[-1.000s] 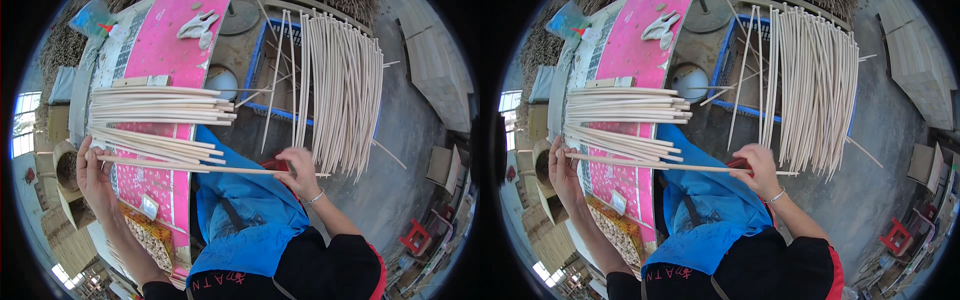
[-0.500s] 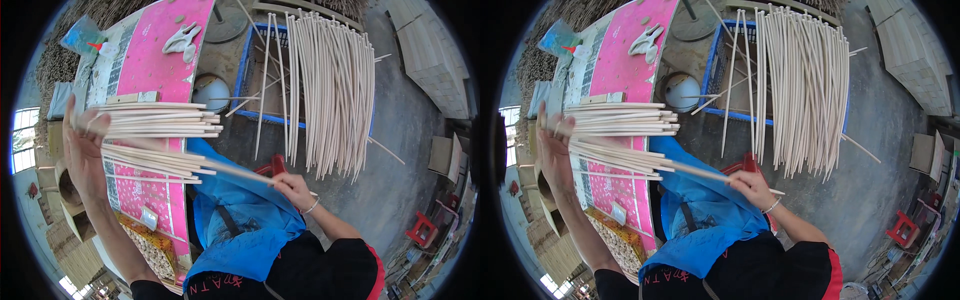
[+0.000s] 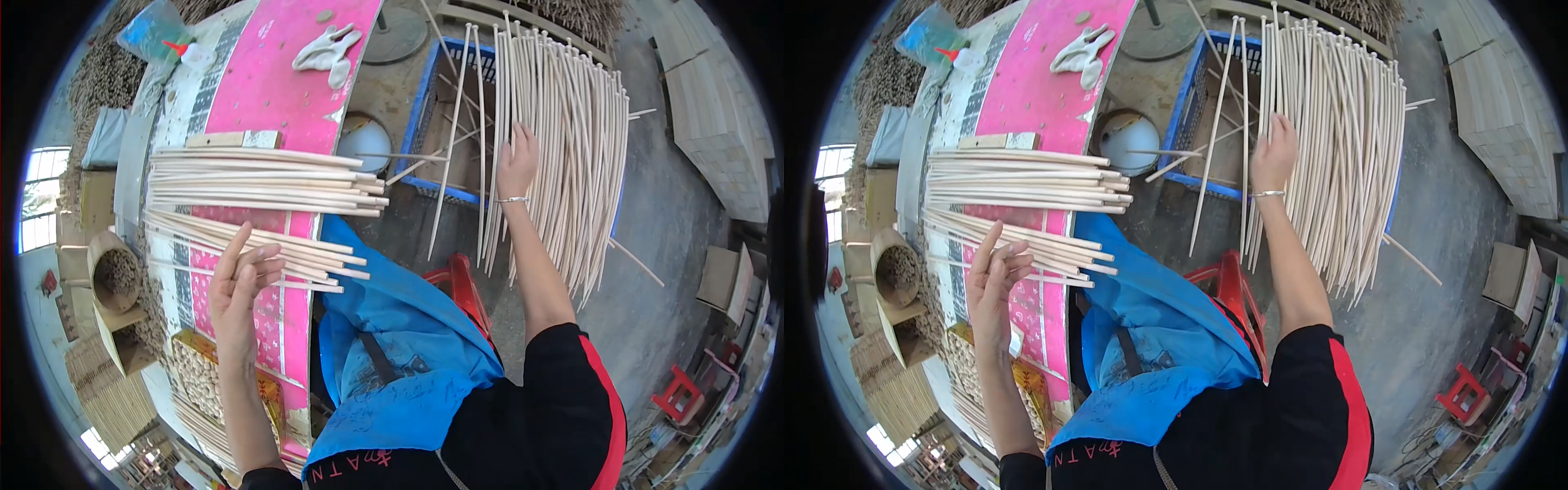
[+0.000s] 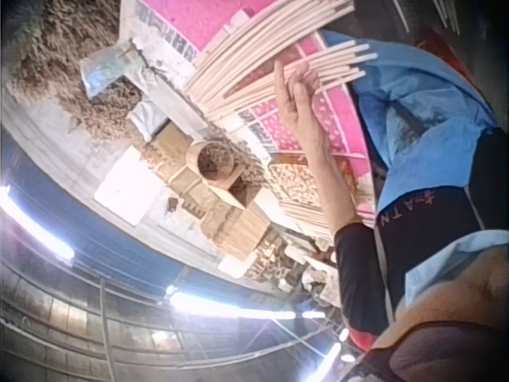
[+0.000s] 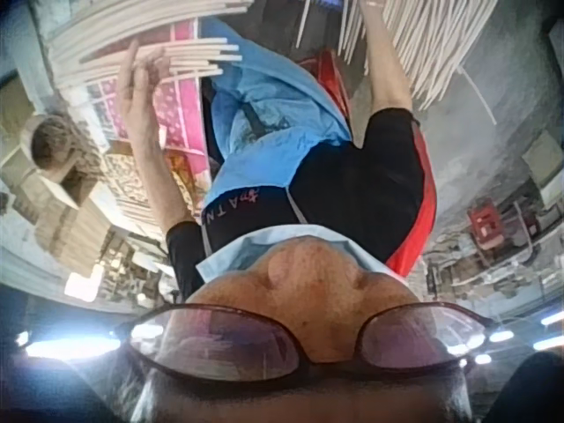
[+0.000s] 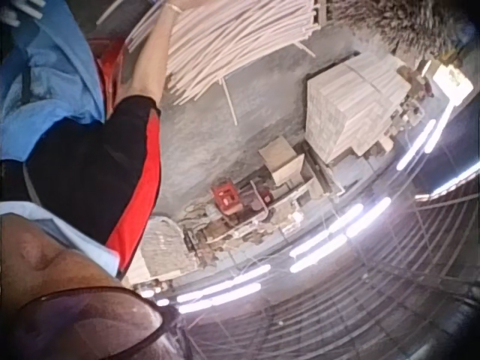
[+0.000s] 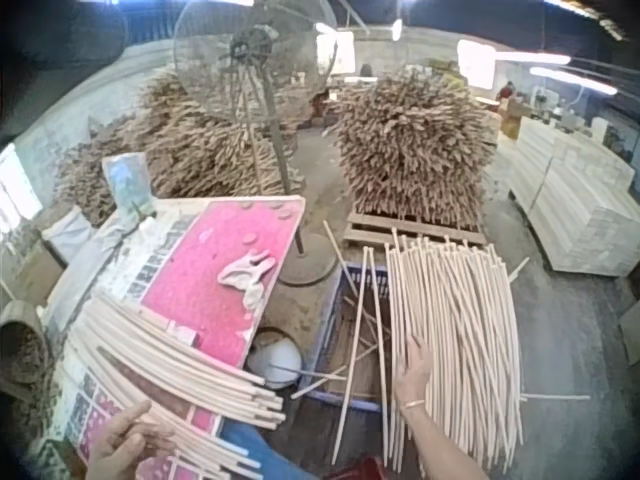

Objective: Assembling wooden parts by attaching wooden beads to the ends of long wooden rods using small pieces of adhesive tape.

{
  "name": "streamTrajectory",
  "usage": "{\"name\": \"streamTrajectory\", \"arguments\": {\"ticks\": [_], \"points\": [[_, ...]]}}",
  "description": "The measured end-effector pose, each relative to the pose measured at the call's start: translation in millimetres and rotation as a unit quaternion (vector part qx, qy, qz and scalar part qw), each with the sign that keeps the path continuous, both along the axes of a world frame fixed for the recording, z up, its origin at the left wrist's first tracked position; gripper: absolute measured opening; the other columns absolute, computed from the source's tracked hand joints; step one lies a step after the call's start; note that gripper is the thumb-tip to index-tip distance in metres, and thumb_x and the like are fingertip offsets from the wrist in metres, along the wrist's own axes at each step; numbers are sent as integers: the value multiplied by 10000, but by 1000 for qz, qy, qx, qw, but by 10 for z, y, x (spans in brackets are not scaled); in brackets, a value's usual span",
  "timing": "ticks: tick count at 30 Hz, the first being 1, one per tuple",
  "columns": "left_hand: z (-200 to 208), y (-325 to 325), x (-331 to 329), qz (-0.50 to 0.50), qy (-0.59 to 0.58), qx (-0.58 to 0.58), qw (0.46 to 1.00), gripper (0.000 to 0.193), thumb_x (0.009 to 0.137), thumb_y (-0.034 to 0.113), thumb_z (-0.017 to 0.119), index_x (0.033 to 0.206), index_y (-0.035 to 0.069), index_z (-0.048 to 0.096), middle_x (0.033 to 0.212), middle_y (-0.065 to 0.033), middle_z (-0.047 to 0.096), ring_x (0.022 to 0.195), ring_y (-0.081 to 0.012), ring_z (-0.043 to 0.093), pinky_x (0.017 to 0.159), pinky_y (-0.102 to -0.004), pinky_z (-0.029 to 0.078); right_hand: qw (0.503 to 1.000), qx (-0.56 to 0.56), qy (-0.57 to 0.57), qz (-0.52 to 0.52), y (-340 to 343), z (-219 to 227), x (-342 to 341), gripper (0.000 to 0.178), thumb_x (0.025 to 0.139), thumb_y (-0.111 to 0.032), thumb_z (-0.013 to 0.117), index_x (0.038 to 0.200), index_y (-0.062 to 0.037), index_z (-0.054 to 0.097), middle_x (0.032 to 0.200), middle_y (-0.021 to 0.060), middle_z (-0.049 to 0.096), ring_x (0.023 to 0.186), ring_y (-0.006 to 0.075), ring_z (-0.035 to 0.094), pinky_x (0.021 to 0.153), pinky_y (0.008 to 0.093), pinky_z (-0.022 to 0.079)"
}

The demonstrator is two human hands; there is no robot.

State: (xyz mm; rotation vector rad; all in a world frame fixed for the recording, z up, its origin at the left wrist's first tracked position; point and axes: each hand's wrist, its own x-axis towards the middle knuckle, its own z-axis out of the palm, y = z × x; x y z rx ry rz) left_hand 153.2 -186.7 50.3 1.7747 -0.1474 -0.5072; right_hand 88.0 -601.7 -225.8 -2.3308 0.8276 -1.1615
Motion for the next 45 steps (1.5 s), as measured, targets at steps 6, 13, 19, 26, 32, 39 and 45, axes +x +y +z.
{"name": "streamTrajectory", "arguments": {"ticks": [6, 13, 19, 26, 32, 39, 45], "points": [[-194, 143, -184, 39, 18, -15, 999, 463, 1038, 166, 544, 1475, 30, 475, 1190, -138, 697, 1039, -182, 676, 925, -319, 547, 897, -125, 343, 250, 975, 597, 740, 225, 857, -157, 664, 1061, -74, 710, 1083, 115, 720, 1015, 311, 674, 823, 427, 526], [-249, 334, -347, 51, 22, -18, 998, 425, 1036, 151, 545, 1442, 31, 518, 1160, -131, 712, 1011, -172, 681, 897, -303, 549, 833, -63, 492, 246, 1032, 570, 722, 189, 897, -138, 595, 871, -108, 780, 903, 124, 752, 850, 297, 732, 711, 428, 578], [-372, 499, -388, 81, 42, -23, 996, 404, 1045, 162, 540, 1427, 31, 536, 1138, -112, 710, 1001, -165, 680, 894, -298, 546, 900, -14, 363, 241, 207, 1274, -465, 184, 890, -166, 624, 996, -90, 754, 881, 157, 722, 835, 348, 696, 743, 457, 557], [-475, 281, -296, 54, 75, -73, 993, 392, 1048, 149, 537, 1422, 31, 533, 1138, -120, 701, 998, -157, 684, 898, -291, 553, 906, 160, 333, 206, 3, 1407, -1312, 231, 931, -215, 663, 1088, -68, 748, 888, 157, 726, 791, 333, 693, 705, 401, 533], [-415, 245, -287, 67, 67, -48, 994, 377, 1044, 134, 536, 1404, 23, 552, 1131, -127, 701, 995, -168, 685, 897, -301, 555, 907, 320, 243, 125, -41, 992, -1873, 271, 965, -211, 664, 1139, -13, 724, 755, 54, 672, 685, 118, 605, 638, 287, 471], [-461, 244, -291, 60, 71, -54, 994, 369, 1041, 148, 547, 1390, 33, 569, 1117, -113, 705, 985, -155, 681, 894, -293, 554, 905, 399, 118, 84, 55, 448, -2358, 272, 986, -172, 653, 1184, 4, 713, 753, -43, 582, 647, 46, 495, 586, 230, 412], [-498, 184, -313, 60, 79, -60, 993, 367, 1039, 143, 548, 1387, 31, 571, 1109, -112, 708, 984, -154, 680, 893, -292, 555, 877, 479, -19, 26, 438, -127, -1860, 284, 1014, -165, 609, 1242, -5, 665, 740, -58, 528, 602, 35, 445, 523, 198, 354]]}}
